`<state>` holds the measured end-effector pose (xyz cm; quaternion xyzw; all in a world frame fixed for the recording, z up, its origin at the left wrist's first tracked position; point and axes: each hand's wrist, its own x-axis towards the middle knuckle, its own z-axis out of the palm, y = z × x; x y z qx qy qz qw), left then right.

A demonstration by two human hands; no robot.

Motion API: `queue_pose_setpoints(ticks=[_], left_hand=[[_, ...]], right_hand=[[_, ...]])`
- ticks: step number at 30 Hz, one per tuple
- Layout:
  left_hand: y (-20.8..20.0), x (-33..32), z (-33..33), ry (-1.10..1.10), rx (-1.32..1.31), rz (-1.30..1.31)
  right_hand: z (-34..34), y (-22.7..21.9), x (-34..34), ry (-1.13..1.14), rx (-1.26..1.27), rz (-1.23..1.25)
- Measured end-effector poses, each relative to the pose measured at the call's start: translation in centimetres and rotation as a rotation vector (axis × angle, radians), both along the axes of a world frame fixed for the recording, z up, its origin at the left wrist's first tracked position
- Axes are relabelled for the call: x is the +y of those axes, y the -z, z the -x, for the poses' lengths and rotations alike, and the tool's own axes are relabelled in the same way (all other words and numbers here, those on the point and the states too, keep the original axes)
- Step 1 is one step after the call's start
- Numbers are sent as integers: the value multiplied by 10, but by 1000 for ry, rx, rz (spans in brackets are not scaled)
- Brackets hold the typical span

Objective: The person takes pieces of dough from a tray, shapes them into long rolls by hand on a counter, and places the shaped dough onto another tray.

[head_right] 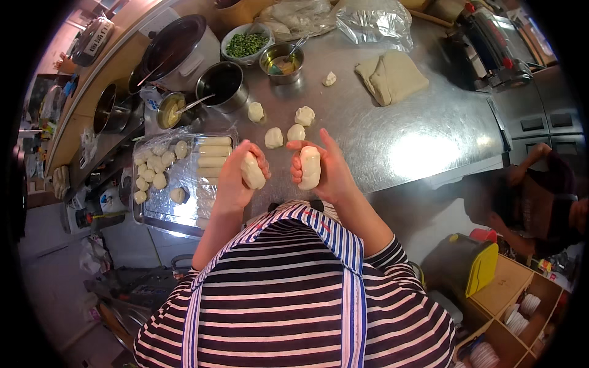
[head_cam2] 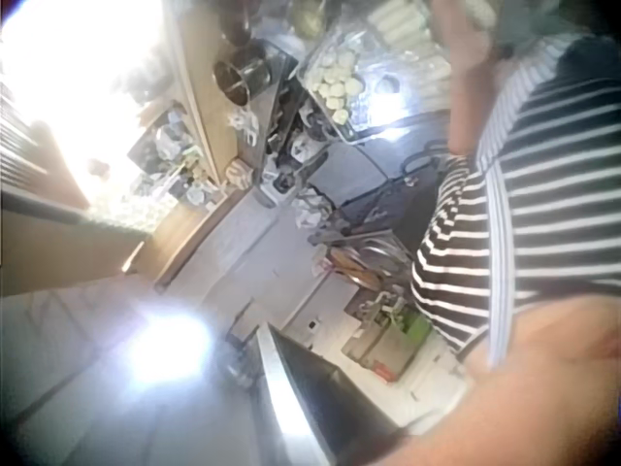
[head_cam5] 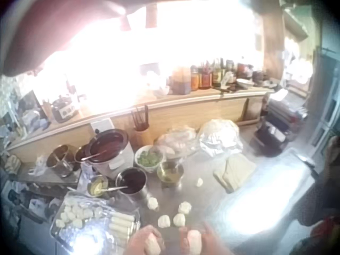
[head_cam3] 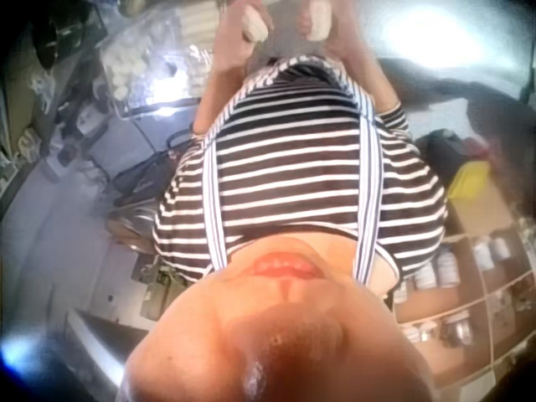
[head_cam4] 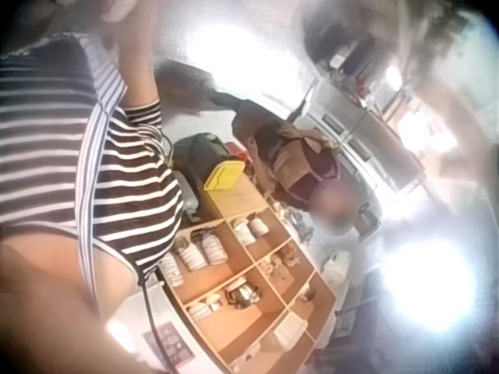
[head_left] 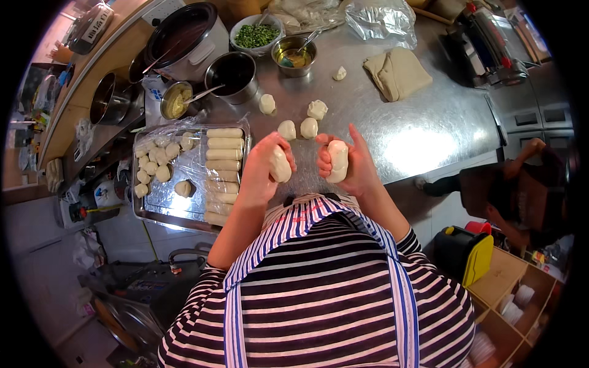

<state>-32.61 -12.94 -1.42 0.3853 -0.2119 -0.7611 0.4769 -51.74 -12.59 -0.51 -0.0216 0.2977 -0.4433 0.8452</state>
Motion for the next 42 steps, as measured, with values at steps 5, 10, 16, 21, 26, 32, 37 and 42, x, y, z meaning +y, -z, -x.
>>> queue_pose_setpoints(ticks=[5, 10, 16, 21, 26, 32, 37, 42], left_hand=[[-35, 7, 27, 2, -818, 685], [-45, 12, 40, -37, -999, 838], [-45, 13, 43, -69, -1063, 850], [-42, 13, 43, -65, -1074, 845], [-40, 13, 44, -50, -1104, 814], [-40, 14, 43, 12, -1110, 764], [-36, 11, 45, 25, -1151, 782], [-34, 7, 30, 105, -783, 523]], right_hand=[[0, 18, 2, 51, -47, 241], [-10, 1, 6, 201, 332, 213], [-12, 1, 10, 257, 503, 332], [-12, 1, 11, 243, 578, 411], [-11, 13, 12, 253, 697, 480], [-14, 7, 13, 239, 723, 504], [-17, 4, 13, 250, 828, 578], [-17, -2, 9, 203, 586, 382]])
